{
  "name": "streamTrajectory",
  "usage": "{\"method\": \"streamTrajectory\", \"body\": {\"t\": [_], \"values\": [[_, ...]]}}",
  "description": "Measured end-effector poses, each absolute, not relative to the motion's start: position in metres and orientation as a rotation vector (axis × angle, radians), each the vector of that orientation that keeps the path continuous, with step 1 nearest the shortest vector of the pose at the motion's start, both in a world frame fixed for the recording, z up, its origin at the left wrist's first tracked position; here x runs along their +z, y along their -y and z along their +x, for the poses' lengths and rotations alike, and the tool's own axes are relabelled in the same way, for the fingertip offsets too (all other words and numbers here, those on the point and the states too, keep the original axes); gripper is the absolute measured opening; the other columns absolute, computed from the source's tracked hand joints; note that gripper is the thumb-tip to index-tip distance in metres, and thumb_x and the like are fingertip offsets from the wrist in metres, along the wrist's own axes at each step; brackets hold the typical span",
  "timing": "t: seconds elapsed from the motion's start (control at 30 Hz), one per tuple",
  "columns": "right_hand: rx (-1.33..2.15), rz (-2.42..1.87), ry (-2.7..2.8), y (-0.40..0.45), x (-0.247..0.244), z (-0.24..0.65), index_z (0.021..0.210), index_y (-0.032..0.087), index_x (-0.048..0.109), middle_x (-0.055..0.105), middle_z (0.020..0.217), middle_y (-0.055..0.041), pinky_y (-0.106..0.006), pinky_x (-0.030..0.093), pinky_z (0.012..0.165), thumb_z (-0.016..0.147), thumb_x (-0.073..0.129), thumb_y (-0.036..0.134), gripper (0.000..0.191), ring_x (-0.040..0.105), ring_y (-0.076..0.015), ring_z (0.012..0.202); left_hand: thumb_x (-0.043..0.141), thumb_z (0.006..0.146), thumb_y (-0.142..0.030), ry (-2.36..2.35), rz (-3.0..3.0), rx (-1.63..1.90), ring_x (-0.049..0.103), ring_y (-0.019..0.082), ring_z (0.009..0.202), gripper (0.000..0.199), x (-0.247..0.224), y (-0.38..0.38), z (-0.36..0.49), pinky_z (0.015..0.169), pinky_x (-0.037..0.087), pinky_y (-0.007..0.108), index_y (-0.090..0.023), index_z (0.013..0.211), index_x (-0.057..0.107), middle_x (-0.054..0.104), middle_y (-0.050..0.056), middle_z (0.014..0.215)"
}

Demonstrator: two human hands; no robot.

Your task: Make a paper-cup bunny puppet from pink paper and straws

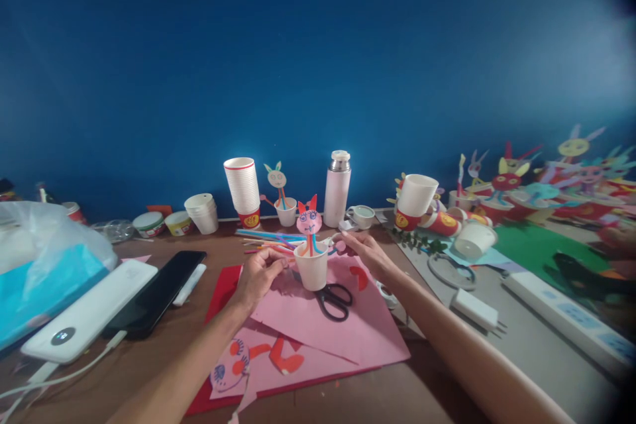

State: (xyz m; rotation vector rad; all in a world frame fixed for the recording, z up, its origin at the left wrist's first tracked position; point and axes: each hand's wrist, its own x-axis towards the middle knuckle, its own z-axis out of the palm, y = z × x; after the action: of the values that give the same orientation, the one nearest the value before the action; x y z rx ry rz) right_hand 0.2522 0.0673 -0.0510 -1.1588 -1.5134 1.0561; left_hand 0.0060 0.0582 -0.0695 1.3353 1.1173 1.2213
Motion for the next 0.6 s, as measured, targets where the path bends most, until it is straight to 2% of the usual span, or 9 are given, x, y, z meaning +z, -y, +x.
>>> {"method": "streamTrajectory", "body": {"t": [0.13,0.27,0.6], "values": [[1.042,-1.238,1.562,-0.07,-0.056,0.254,0.075,0.016,0.064,0.06,0.068,-0.0019,-0.022,0.044,0.053,0.072,0.055,0.044,0.029,0.054,-0.0142,0.064,0.065,0.065,-0.032,-1.136,1.359,1.231,0.059,0.014,0.058,0.017,-0.07,-0.058,0.005,0.059,0.043,0.024,-0.016,0.071,0.062,0.065,0.002,0.064],[1.049,-1.21,1.544,-0.075,-0.062,0.255,0.074,0.016,0.063,0.06,0.068,-0.0009,-0.022,0.043,0.053,0.068,0.059,0.036,0.021,0.053,-0.0126,0.061,0.064,0.065,-0.033,-1.139,1.349,1.227,0.059,0.014,0.059,0.018,-0.072,-0.059,0.005,0.06,0.044,0.025,-0.016,0.071,0.062,0.066,0.003,0.065],[1.05,-1.18,1.515,-0.072,-0.067,0.252,0.074,0.016,0.061,0.06,0.069,-0.0015,-0.019,0.039,0.043,0.07,0.057,0.041,0.025,0.052,-0.0123,0.059,0.066,0.065,-0.032,-1.099,1.337,1.225,0.06,0.015,0.064,0.019,-0.071,-0.059,0.007,0.065,0.044,0.026,-0.015,0.073,0.064,0.067,0.004,0.07]]}}
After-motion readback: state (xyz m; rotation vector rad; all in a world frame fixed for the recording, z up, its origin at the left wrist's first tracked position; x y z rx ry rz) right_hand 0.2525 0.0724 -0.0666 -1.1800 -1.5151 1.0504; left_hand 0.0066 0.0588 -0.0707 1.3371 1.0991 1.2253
